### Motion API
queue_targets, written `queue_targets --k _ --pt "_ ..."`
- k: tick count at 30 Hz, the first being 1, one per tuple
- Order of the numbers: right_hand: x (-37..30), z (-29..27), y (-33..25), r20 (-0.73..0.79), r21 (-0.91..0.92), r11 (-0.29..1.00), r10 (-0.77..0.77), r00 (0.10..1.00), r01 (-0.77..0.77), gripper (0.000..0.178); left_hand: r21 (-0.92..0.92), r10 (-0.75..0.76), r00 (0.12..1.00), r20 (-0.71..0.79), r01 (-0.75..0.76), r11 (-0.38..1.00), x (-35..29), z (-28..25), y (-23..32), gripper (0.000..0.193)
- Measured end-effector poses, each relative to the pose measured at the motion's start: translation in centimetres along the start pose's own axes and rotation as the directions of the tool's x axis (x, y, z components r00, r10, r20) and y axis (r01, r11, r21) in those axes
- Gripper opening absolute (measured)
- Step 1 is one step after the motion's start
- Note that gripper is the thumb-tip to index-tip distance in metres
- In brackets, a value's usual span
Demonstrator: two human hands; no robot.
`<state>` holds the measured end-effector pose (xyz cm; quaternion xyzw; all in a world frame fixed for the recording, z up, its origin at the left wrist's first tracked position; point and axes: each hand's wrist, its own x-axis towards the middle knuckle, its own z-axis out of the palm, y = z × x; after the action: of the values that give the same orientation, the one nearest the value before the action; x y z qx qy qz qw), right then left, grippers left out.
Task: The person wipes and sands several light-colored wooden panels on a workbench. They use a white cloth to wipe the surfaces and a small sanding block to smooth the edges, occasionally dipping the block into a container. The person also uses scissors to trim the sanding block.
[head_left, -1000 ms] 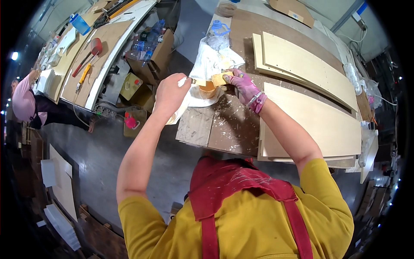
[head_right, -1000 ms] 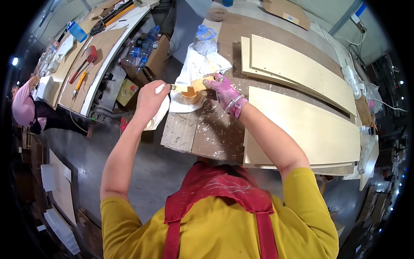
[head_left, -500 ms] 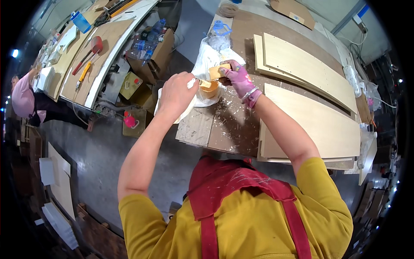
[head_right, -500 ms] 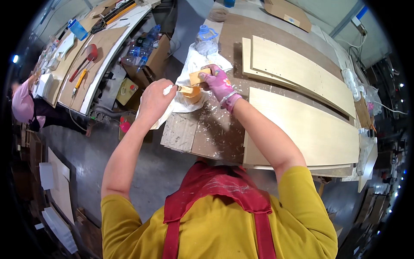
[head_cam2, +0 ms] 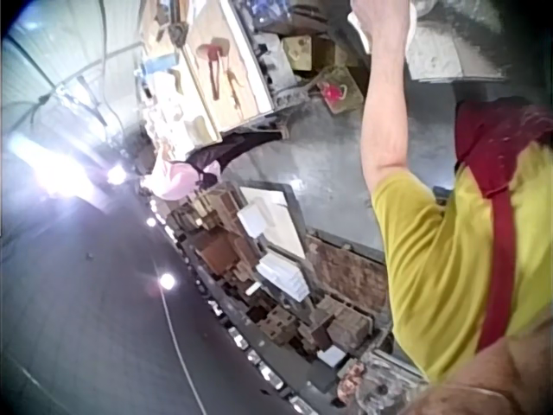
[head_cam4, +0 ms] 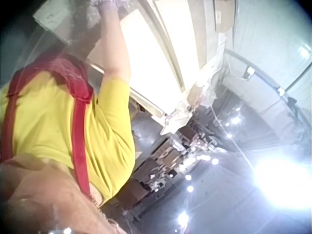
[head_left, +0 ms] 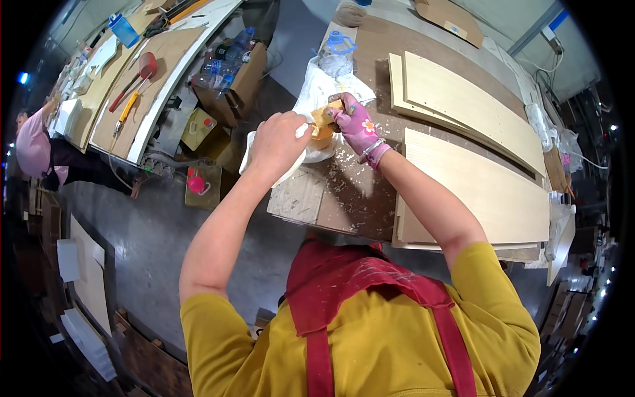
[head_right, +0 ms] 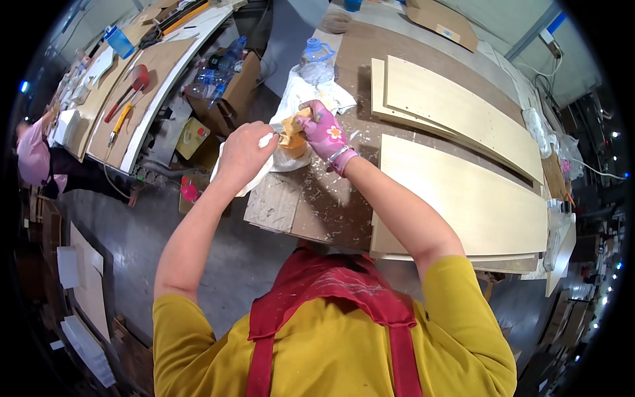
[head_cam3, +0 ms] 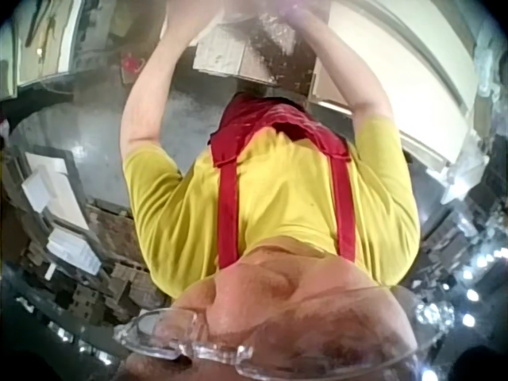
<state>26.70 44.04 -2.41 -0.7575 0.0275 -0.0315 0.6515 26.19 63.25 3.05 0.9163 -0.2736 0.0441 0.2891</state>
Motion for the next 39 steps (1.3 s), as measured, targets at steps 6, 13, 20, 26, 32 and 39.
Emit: queue_targets --k 6,13,20,26,32,39 --pt "-0.6 -1.4 -0.9 0.041 0.173 0.974 0.143 0.989 -0.148 0.022 0.035 -0.030 0.998 -0.063 0.032 0.999 0.4 0.0 -0.5 0.022" --pt "0.3 -0.1 -0.2 -0.042 0.158 0.979 0.136 0.990 -0.128 0.021 0.016 0.009 1.000 -0.006 -0.008 1.000 0.5 0.6 -0.1 0.021" --pt "0.2 -2.7 -0.9 0.203 0.737 0.555 0.362 0.910 -0.385 0.020 0.073 -0.013 0.999 -0.049 0.016 0.997 1.4 0.7 -0.6 0.020" --pt "-0.1 -3.4 -0.2 0.313 0.682 0.552 0.371 0.874 -0.479 0.024 0.100 -0.010 1.000 -0.008 0.011 0.995 1.8 1.1 -1.1 0.020" --pt "0.8 -3.5 0.2 0.083 -0.162 0.982 -0.087 0.993 0.100 0.034 0.130 0.017 1.000 -0.001 -0.016 0.991 2.5 2.2 -1.7 0.021" --pt "-0.5 -6.4 -2.1 0.381 -0.479 0.681 -0.407 0.830 0.554 0.040 0.078 -0.162 0.982 0.093 0.155 0.985 2.3 2.0 -2.0 0.029"
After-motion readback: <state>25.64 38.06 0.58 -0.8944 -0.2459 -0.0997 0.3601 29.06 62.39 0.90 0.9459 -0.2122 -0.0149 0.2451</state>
